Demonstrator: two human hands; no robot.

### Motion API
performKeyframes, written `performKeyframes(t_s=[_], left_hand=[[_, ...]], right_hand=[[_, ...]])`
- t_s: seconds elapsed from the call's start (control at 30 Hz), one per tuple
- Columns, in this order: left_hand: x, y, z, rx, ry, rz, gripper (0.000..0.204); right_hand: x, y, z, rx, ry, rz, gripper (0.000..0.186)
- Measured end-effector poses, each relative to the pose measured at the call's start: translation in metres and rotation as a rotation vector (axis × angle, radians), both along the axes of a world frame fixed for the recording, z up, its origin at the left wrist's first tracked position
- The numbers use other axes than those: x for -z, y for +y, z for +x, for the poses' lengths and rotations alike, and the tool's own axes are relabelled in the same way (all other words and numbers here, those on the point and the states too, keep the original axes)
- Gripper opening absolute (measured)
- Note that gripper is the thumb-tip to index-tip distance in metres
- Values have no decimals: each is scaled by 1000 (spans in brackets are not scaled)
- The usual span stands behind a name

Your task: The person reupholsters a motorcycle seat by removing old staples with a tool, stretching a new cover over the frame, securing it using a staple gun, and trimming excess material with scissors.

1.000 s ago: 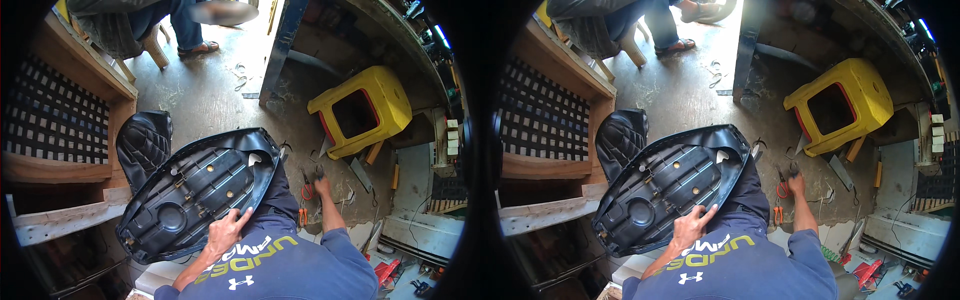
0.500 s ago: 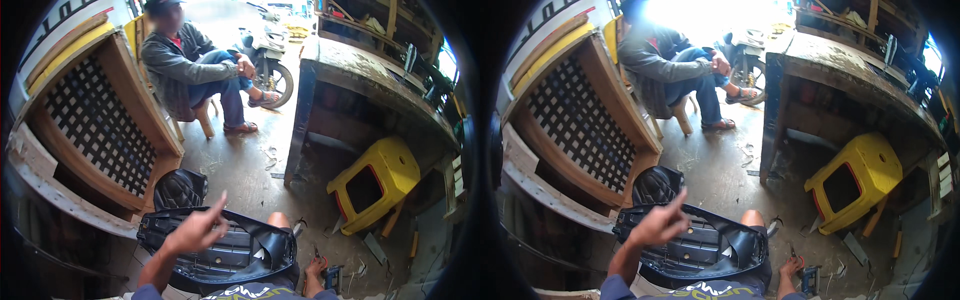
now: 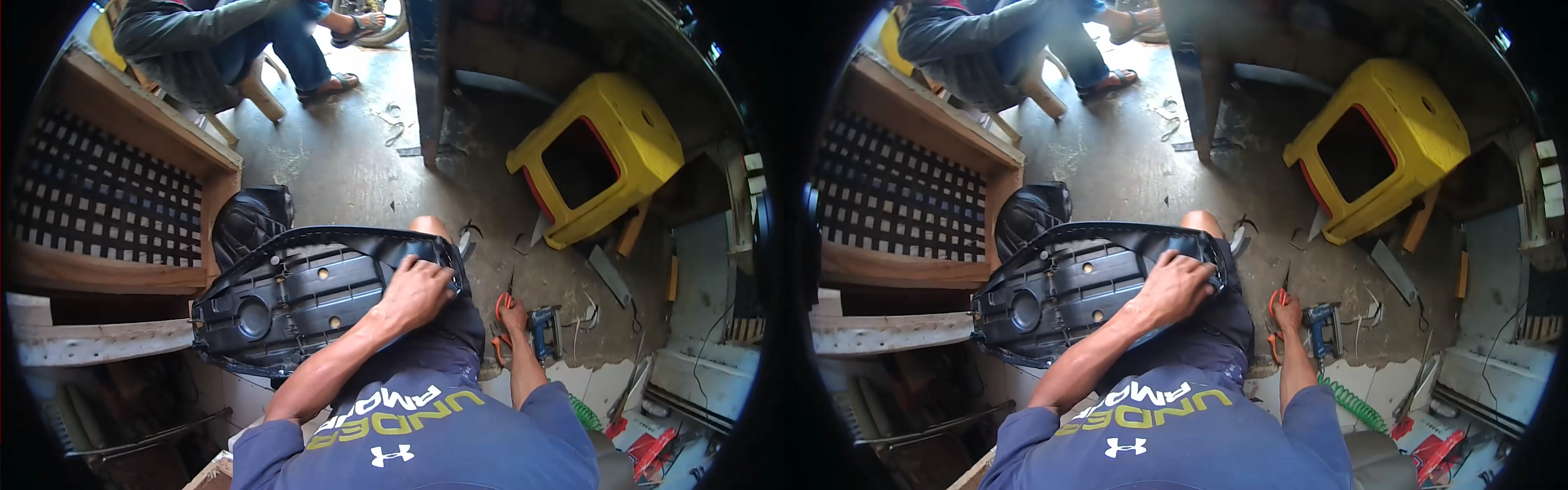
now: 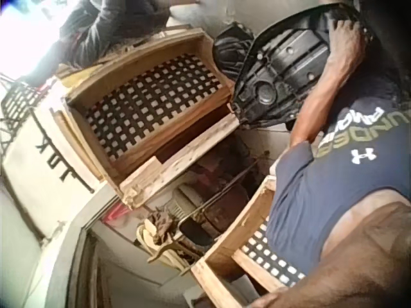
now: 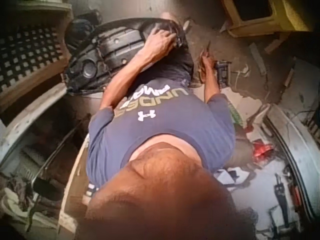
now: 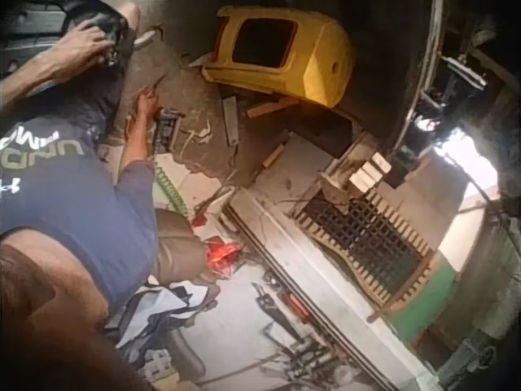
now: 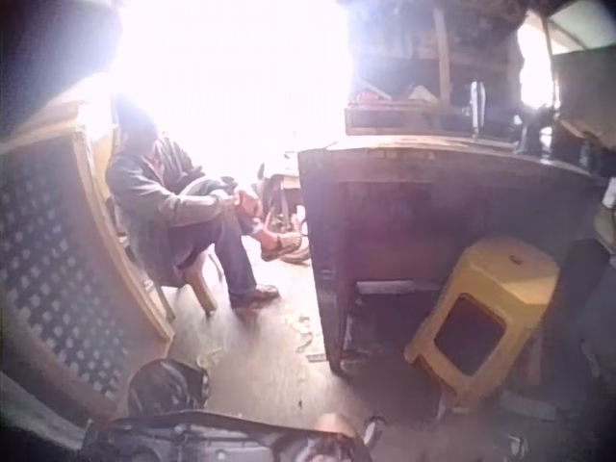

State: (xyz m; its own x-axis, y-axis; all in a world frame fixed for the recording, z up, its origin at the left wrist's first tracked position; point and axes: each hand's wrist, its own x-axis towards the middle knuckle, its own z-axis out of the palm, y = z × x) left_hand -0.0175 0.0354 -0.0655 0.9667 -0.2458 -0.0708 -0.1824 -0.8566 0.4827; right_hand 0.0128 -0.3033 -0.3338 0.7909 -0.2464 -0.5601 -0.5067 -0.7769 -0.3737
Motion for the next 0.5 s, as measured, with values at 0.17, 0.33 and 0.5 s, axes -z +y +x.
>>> performKeyframes(t_s=[0.17,0.33,0.5], left_hand=[[24,-1,11,-173,-191,116,45],[72,17,24,-353,-179,219,40],[64,17,36,-444,-81,158,36]], right_hand=[[-40,7,2,-109,21,165,48],[-138,59,24,-237,35,715,33],[-204,78,85,-497,329,844,30]])
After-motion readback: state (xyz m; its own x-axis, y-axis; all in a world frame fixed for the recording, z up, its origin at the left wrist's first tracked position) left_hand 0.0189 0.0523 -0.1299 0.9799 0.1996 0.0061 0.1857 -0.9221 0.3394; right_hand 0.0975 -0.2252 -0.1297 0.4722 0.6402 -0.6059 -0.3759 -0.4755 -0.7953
